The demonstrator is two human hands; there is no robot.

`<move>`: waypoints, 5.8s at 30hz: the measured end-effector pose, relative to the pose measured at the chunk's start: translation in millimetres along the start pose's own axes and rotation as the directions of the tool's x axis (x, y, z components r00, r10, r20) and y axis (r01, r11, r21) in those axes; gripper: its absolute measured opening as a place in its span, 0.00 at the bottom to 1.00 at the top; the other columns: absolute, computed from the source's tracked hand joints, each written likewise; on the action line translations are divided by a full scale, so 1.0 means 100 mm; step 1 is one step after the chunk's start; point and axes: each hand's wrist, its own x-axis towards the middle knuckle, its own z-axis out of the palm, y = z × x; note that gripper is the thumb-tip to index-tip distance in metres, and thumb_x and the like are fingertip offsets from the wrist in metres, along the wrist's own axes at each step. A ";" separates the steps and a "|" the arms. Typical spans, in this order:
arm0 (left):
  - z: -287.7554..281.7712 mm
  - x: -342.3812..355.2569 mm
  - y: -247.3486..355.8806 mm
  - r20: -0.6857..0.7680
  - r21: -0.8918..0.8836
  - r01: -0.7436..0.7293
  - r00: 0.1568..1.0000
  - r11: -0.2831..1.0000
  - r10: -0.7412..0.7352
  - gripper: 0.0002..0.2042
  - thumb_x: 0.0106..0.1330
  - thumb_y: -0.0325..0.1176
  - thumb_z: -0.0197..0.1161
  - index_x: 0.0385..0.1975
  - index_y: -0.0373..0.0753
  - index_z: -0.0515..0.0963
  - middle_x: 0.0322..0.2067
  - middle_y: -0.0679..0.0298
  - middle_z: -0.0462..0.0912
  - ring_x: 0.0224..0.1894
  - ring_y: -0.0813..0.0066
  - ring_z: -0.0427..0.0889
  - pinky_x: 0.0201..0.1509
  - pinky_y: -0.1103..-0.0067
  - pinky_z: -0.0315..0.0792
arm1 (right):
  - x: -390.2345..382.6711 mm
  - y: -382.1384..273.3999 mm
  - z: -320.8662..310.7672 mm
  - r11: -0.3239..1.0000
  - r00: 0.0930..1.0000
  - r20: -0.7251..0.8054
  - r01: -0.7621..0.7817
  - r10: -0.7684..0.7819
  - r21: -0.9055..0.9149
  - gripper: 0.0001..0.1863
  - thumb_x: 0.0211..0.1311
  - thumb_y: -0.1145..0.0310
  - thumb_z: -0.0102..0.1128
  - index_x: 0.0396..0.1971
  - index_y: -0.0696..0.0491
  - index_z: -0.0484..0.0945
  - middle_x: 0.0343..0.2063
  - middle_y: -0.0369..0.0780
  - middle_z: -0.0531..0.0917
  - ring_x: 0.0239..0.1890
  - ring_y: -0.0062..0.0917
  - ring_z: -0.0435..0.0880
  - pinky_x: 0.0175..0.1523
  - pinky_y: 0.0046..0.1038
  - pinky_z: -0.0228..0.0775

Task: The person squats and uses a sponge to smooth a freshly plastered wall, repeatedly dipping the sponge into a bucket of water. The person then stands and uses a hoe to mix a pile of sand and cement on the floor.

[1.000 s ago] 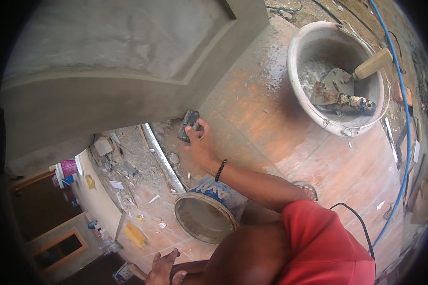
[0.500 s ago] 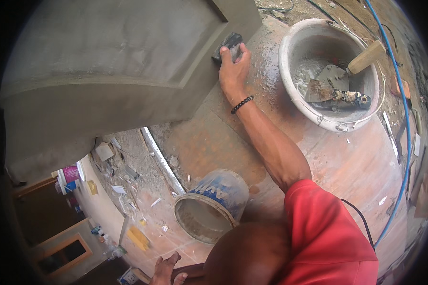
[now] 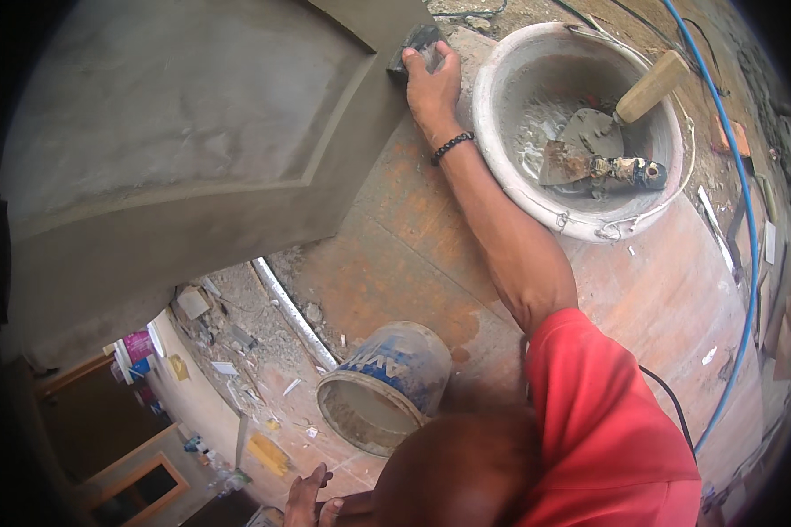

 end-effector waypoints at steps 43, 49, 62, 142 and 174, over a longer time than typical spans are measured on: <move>0.05 0.24 -0.05 -0.105 0.054 -0.097 0.989 0.994 0.103 0.20 0.74 0.34 0.54 0.61 0.32 0.69 0.55 0.47 0.76 0.56 0.52 0.75 0.61 0.65 0.70 | -0.57 0.15 0.22 0.983 0.984 -0.006 -0.177 0.177 -0.046 0.35 0.60 0.57 0.65 0.63 0.59 0.66 0.52 0.49 0.74 0.47 0.33 0.76 0.49 0.31 0.69; -0.02 0.34 -0.01 -0.094 0.024 -0.112 0.989 0.993 0.114 0.21 0.72 0.34 0.55 0.63 0.34 0.68 0.54 0.48 0.76 0.55 0.53 0.75 0.62 0.65 0.68 | -0.64 -0.02 -0.06 0.970 0.970 0.099 -0.232 0.224 0.076 0.34 0.60 0.55 0.65 0.63 0.56 0.68 0.57 0.51 0.72 0.54 0.34 0.75 0.59 0.33 0.68; 0.12 0.33 -0.04 -0.116 0.062 -0.072 0.990 0.995 0.079 0.22 0.73 0.35 0.55 0.64 0.36 0.67 0.57 0.50 0.75 0.58 0.53 0.73 0.65 0.66 0.66 | -0.67 0.27 -0.07 0.983 0.977 0.212 0.004 0.036 -0.186 0.34 0.60 0.60 0.67 0.64 0.55 0.68 0.53 0.51 0.74 0.58 0.36 0.72 0.63 0.33 0.64; 0.04 1.50 -1.11 0.379 -0.703 0.168 0.910 0.691 0.165 0.37 0.67 0.23 0.53 0.75 0.49 0.48 0.71 0.59 0.56 0.61 0.69 0.72 0.60 0.71 0.74 | -3.76 -0.64 -0.81 0.370 -0.662 0.748 0.704 0.034 0.606 0.13 0.47 0.63 0.62 0.27 0.55 0.87 0.39 0.51 0.80 0.48 0.48 0.75 0.40 0.40 0.74; 0.41 2.68 0.71 0.374 -0.808 -0.102 0.673 0.581 0.638 0.31 0.57 0.19 0.44 0.66 0.39 0.55 0.57 0.45 0.71 0.49 0.41 0.81 0.38 0.47 0.84 | -2.67 -1.95 -2.21 0.238 0.288 0.947 0.939 -0.142 -0.250 0.34 0.45 0.62 0.67 0.57 0.51 0.74 0.46 0.49 0.69 0.50 0.42 0.68 0.49 0.40 0.67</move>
